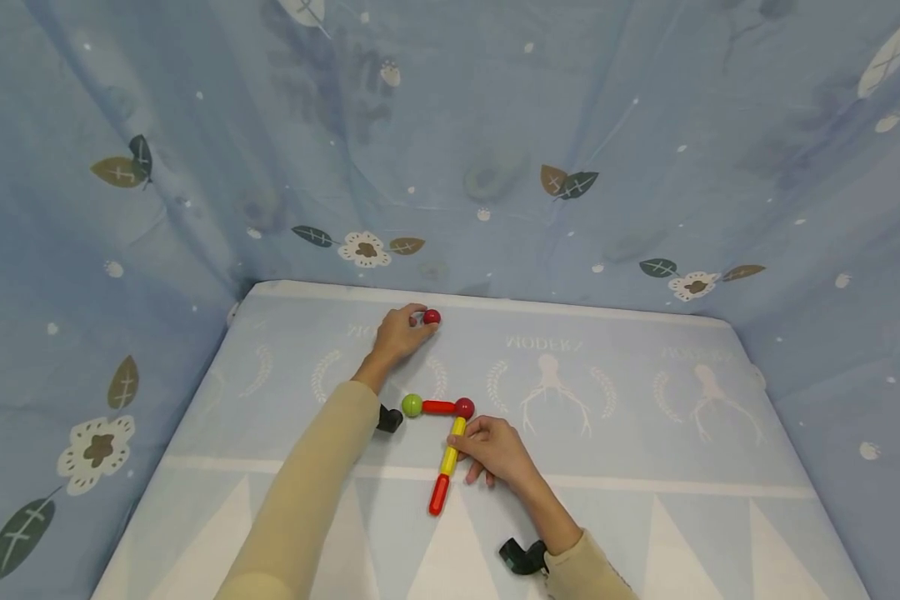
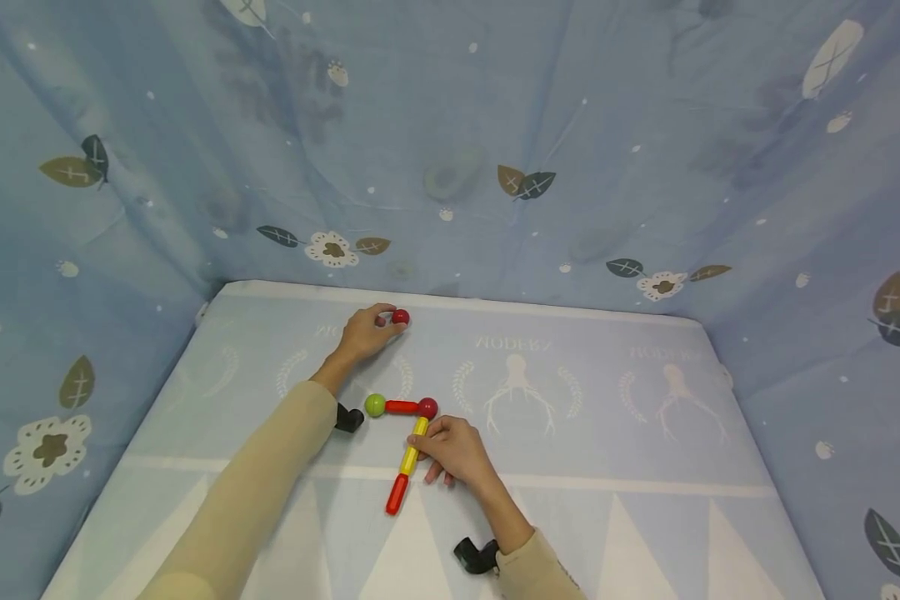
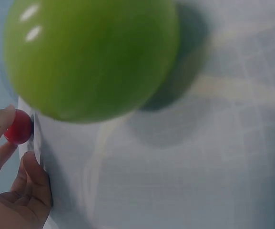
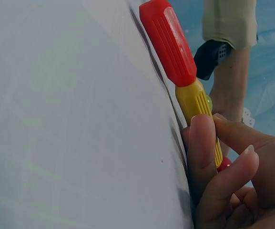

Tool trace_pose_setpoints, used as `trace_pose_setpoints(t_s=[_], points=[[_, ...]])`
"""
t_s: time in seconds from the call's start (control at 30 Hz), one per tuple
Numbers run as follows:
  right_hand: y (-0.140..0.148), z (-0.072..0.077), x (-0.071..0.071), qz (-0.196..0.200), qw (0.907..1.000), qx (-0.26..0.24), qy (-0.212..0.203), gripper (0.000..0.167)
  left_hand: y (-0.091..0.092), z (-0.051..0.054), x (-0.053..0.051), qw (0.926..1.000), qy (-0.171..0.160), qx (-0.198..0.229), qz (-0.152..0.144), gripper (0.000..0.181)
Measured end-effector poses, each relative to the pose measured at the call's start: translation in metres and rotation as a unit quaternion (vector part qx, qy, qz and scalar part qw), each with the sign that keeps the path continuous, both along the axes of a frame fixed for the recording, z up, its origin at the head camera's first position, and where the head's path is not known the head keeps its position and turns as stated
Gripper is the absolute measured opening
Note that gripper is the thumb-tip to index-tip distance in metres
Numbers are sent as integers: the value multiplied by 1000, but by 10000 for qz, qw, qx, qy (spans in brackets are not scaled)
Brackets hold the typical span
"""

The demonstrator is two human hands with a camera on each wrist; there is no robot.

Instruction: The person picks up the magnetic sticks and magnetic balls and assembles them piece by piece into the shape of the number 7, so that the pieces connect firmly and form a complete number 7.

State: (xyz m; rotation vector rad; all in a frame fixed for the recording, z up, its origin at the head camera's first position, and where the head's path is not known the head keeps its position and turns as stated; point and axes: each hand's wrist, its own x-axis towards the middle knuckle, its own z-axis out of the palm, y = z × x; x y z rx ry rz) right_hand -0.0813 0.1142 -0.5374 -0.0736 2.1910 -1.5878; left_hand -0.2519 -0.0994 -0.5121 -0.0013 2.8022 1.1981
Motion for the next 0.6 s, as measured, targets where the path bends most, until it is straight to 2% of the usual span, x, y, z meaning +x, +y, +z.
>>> trace_pose_setpoints(t_s=[0.13,0.37,0.47,0.6], points=[[-1,0,1,-2,10000,-14,-10,40,0,-2,-1,10000,20,-80,38,45],[-1,-2,1,10,10000,12,-12,40,-2,3,5,10000,94,5,12,40],[-1,-2,1,1,10000,13,-1,41,-4,8,12,9999,142,79,-56,41],[0,-2,1,-18,10000,-21,7,41,-7,16,29,9988,325,278,-228,42]])
